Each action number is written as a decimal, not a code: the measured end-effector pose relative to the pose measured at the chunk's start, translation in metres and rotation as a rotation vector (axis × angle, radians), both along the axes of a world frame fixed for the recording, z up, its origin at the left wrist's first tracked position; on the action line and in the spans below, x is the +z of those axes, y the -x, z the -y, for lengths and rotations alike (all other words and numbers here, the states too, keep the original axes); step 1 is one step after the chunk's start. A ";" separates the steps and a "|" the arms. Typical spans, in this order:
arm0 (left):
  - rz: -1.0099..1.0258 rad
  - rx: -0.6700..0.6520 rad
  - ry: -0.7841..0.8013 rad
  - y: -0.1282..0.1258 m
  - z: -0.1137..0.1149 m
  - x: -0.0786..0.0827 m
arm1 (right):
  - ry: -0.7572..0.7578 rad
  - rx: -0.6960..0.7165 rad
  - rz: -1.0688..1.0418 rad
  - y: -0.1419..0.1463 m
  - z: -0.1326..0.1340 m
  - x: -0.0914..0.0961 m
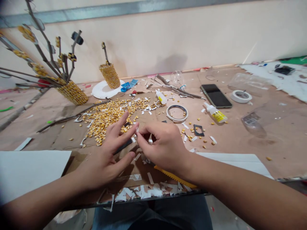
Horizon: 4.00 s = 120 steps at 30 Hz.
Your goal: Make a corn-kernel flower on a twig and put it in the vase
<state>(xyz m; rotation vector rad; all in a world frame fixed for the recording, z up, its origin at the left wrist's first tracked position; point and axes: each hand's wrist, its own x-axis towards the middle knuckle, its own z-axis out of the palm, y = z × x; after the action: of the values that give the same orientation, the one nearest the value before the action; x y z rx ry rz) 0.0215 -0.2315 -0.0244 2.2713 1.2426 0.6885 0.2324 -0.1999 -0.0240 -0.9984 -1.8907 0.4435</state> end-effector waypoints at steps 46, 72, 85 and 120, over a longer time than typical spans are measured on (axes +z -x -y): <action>-0.128 0.153 0.187 -0.012 -0.016 0.002 | 0.323 0.389 0.549 -0.030 -0.030 0.019; -0.070 0.152 0.224 -0.013 -0.012 0.003 | 0.199 0.127 0.697 -0.023 -0.022 0.011; 0.084 0.279 0.275 -0.011 -0.017 0.007 | 0.052 -0.078 0.629 -0.024 -0.017 0.022; 0.652 0.283 0.783 -0.006 -0.014 0.011 | 0.781 0.358 -0.081 -0.004 -0.009 0.016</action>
<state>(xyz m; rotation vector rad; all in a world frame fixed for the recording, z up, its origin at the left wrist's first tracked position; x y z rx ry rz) 0.0276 -0.2177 -0.0134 1.1263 1.2072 0.7726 0.2365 -0.1912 -0.0084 -1.0882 -1.8438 1.4882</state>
